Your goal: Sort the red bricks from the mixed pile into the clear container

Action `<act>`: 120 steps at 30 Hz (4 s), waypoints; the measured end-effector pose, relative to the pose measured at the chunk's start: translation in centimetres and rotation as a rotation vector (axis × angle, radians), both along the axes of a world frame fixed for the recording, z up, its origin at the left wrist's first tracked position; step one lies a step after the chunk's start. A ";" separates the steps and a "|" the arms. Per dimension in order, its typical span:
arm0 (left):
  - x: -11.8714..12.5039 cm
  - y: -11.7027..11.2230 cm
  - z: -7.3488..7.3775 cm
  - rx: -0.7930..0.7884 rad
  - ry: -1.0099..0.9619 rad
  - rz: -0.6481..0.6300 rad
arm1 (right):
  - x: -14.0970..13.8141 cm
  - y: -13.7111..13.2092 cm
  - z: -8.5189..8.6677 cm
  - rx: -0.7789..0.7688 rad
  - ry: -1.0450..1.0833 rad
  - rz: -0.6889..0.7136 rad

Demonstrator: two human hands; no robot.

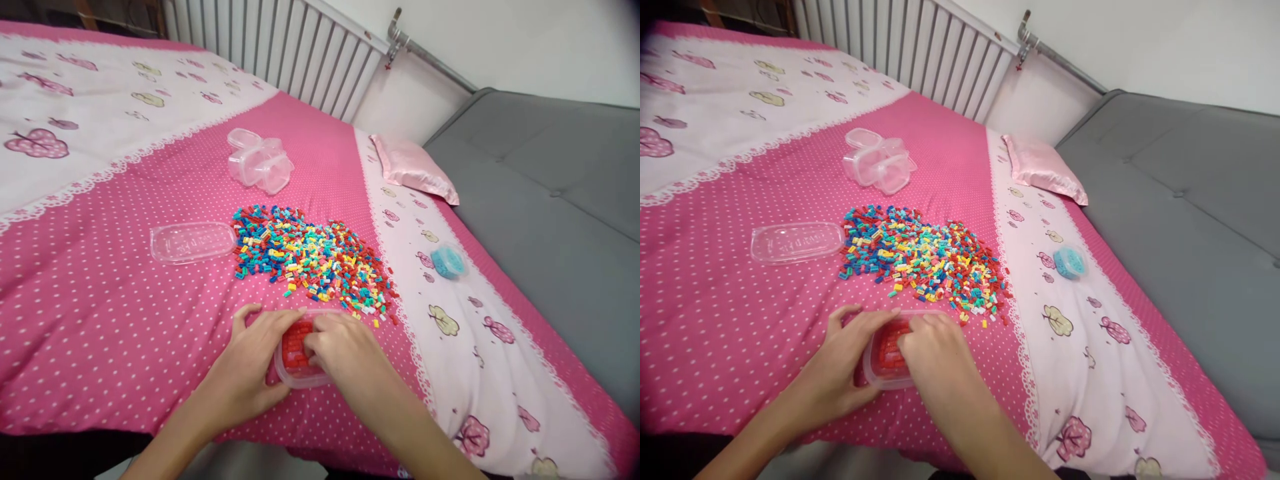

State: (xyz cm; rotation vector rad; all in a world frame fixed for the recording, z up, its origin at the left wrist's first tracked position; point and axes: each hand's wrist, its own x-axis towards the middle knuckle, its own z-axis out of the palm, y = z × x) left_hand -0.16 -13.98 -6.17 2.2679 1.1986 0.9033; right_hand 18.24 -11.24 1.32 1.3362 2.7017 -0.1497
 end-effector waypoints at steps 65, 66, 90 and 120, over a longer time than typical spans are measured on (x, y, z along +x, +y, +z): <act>-0.1 0.2 -0.3 0.056 0.015 0.010 | 2.1 0.7 2.4 -0.128 0.356 0.176; -0.2 0.2 -0.3 0.061 0.019 0.012 | 3.1 0.5 3.2 -0.122 0.421 0.089; -0.6 0.3 -0.7 0.114 0.094 0.008 | 2.0 -4.9 -2.2 0.082 0.500 -0.239; -0.5 0.5 -0.7 0.133 0.055 0.001 | 1.4 -3.8 -1.0 0.088 0.352 -0.021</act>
